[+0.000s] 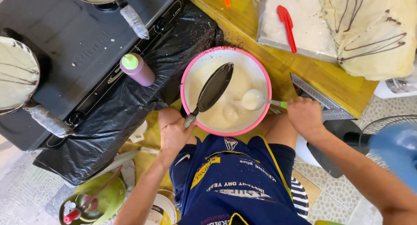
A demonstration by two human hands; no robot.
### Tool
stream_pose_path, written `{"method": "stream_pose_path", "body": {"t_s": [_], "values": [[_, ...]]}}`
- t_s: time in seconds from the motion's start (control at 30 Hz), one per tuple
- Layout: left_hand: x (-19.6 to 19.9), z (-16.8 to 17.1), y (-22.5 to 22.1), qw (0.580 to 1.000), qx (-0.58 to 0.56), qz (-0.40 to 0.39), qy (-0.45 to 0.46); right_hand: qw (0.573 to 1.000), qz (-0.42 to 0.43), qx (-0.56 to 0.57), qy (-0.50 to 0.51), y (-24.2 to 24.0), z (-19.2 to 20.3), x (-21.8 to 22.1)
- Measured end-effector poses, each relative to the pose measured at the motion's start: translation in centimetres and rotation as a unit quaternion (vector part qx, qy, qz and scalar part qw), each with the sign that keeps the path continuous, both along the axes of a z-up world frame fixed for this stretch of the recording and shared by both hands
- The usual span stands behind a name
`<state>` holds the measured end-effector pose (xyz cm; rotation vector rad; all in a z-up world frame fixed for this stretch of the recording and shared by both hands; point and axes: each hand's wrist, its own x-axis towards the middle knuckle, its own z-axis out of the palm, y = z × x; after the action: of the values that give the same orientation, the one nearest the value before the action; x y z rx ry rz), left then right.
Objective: Preparing and cooking multiple crepes simultaneously by pouring batter, spreading it with a ladle, and drizzling chocolate sauce.
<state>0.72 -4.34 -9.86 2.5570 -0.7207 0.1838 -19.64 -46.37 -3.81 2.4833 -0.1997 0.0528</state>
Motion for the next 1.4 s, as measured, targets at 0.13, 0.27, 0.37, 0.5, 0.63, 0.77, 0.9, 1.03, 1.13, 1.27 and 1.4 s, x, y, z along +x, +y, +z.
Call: {"method": "stream_pose_path", "body": {"t_s": [0.13,0.27,0.37,0.5,0.63,0.77,0.9,1.03,1.13,1.27,1.4], "values": [[2.1,-1.1,-0.2,0.977,0.072,-0.017,-0.199,0.975,-0.165,0.138,0.058,0.4,7.6,0.2],[3.9,-0.2,-1.1,0.992,0.104,-0.003,0.074,0.954,-0.209,0.206,0.067,2.7,10.9,0.5],[4.5,3.8,-2.1,0.899,0.017,0.035,0.436,0.950,-0.197,0.243,0.006,4.7,11.3,1.1],[3.9,4.8,-3.5,0.777,-0.213,0.063,0.589,0.971,-0.101,0.172,-0.134,5.9,8.5,2.4],[4.5,7.2,-4.3,0.752,-0.264,0.103,0.595,0.967,-0.009,0.057,-0.249,7.2,8.0,4.6],[5.2,12.0,-3.1,0.769,-0.258,0.120,0.573,0.963,0.004,0.028,-0.270,7.2,8.6,6.8],[4.8,10.4,-2.5,0.744,-0.333,0.145,0.560,0.956,-0.013,0.059,-0.287,7.3,9.3,8.5],[0.9,3.3,-3.2,0.621,-0.473,0.135,0.611,0.953,-0.003,0.085,-0.291,8.4,11.0,9.4],[-2.4,-2.0,-5.9,0.596,-0.547,0.112,0.578,0.952,0.024,0.060,-0.298,9.5,12.1,9.2],[-2.2,-0.3,-9.5,0.615,-0.577,0.093,0.529,0.956,0.032,0.038,-0.291,9.9,12.0,7.2],[0.1,4.5,-11.3,0.624,-0.529,0.084,0.568,0.958,0.024,0.028,-0.284,10.4,10.7,5.2]]}}
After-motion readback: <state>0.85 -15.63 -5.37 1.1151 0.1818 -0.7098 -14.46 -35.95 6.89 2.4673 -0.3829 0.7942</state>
